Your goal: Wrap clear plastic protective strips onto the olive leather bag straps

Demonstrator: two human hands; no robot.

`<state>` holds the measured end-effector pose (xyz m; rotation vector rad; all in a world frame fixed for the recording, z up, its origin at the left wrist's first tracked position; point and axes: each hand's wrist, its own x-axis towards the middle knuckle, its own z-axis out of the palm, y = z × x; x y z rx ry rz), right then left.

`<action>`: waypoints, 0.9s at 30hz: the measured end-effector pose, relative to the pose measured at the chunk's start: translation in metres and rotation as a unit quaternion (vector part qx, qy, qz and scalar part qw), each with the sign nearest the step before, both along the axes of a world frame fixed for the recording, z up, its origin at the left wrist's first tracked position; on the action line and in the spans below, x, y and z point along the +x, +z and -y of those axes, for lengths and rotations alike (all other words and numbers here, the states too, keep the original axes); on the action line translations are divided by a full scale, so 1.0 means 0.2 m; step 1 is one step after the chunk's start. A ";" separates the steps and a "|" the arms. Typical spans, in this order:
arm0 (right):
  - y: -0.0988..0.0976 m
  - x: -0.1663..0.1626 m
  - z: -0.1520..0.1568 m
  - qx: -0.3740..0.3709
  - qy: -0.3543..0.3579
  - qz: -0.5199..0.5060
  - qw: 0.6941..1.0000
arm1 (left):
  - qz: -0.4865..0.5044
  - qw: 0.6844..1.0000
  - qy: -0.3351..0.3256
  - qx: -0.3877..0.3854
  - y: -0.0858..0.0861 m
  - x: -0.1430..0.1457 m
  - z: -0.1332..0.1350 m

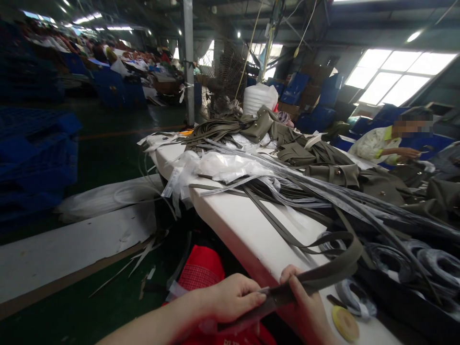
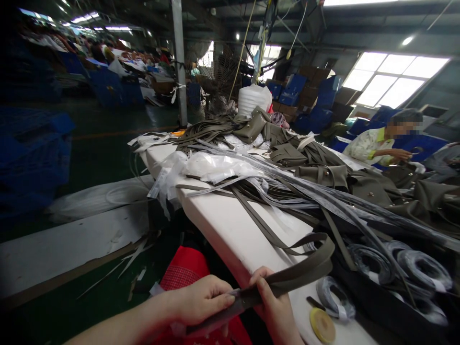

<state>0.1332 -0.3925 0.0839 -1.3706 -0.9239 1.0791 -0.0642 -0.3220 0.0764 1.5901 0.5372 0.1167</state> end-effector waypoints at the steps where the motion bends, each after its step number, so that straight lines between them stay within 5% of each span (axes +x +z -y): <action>1: 0.01 0.00 0.00 -0.003 -0.018 0.003 1.000 | 0.013 1.000 -0.004 -0.003 0.00 0.00 0.01; 5: 0.02 -0.02 -0.01 0.017 -0.114 0.095 0.989 | 0.055 0.994 0.025 0.087 0.01 0.00 0.03; 10: 0.02 -0.04 0.00 0.005 -0.090 0.028 0.996 | 0.082 0.987 0.040 0.128 0.03 0.00 0.05; 14: 0.00 -0.04 0.04 -0.034 -0.018 -0.073 0.997 | 0.091 0.992 0.067 0.052 0.00 0.01 0.04; 18: -0.01 -0.04 0.05 -0.032 0.027 -0.046 0.998 | 0.088 0.991 0.092 0.028 -0.04 0.03 0.04; 27: 0.02 -0.05 0.03 -0.011 -0.042 0.099 0.994 | 0.075 0.994 0.072 0.020 -0.04 0.01 0.04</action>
